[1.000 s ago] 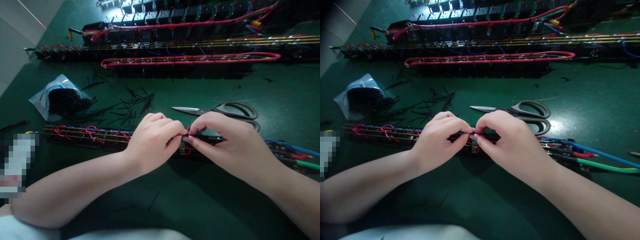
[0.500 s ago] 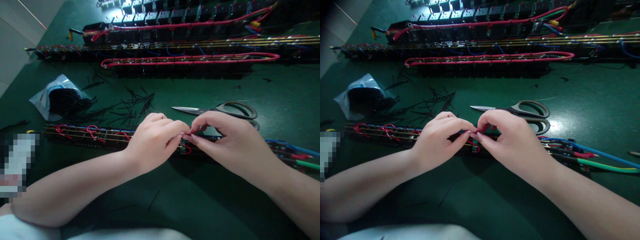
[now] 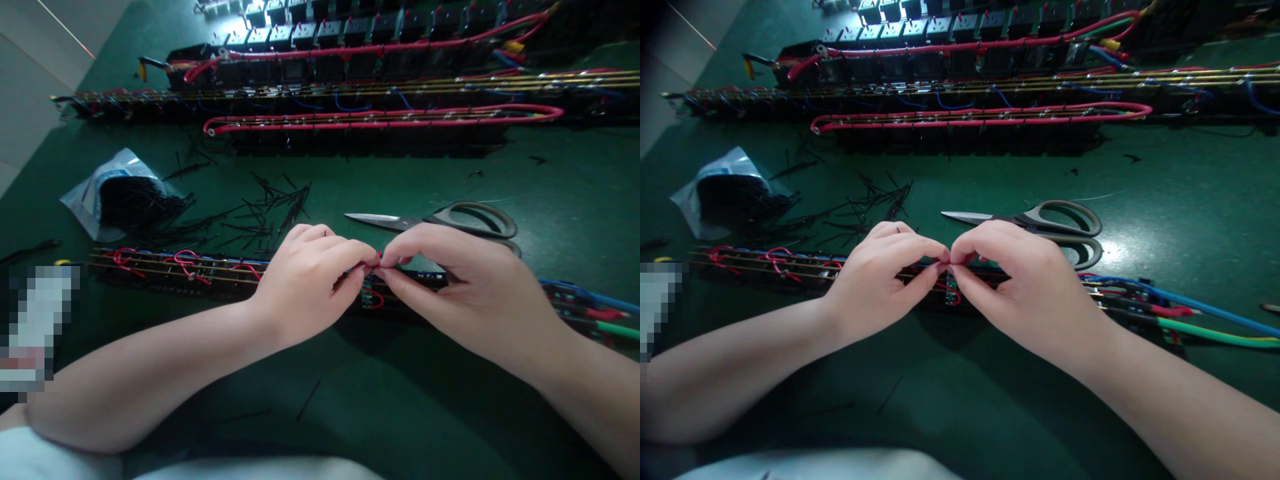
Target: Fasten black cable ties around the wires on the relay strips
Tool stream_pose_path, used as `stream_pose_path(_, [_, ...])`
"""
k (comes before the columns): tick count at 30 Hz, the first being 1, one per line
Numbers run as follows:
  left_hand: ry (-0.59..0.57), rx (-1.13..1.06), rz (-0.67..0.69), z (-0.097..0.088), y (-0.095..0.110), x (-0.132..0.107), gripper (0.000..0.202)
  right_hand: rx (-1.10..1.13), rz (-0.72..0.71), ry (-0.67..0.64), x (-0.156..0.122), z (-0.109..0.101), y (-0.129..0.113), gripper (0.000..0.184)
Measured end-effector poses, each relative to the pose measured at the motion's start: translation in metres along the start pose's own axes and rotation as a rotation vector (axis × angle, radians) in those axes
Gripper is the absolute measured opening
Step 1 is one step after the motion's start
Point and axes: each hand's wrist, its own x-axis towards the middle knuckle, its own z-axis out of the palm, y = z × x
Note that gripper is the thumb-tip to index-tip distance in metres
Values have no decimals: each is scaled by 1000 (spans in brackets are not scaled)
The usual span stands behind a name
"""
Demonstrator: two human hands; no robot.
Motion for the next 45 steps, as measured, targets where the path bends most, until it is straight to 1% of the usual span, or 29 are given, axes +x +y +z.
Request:
stream_pose_path(4, [-50,-23,-37,-2,1,2,17,-14,26,-17,0,-1,-3,14])
stream_pose_path(11, [-84,-71,-73,-6,1,4,15,-1,34,-26,0,-2,-3,13])
stream_pose_path(16, [-91,-94,-95,-6,1,6,16,12,22,-42,0,-3,-1,12])
stream_pose_path(20, [-85,-115,-126,-5,1,7,16,26,11,-34,-1,-4,-1,12])
stream_pose_path(26, [-109,-116,-161,-6,3,8,17,42,22,-23,0,-3,0,11])
stream_pose_path(30, [-130,-93,-183,-7,3,8,17,100,95,30,-1,-3,2,7])
stream_pose_path(33, [-131,-88,-178,-6,2,8,18,129,141,14,0,-3,2,8])
stream_pose_path(35, [-128,-96,-180,-6,2,8,18,139,129,3,2,-3,2,5])
stream_pose_path(38, [-119,-102,-182,-6,1,8,19,113,58,-13,5,-2,2,1])
stream_pose_path(41, [-125,-104,-177,-6,2,9,19,64,13,-15,6,-2,2,7])
stream_pose_path(45, [-153,-123,-200,-8,4,10,16,40,21,-18,5,-2,1,13])
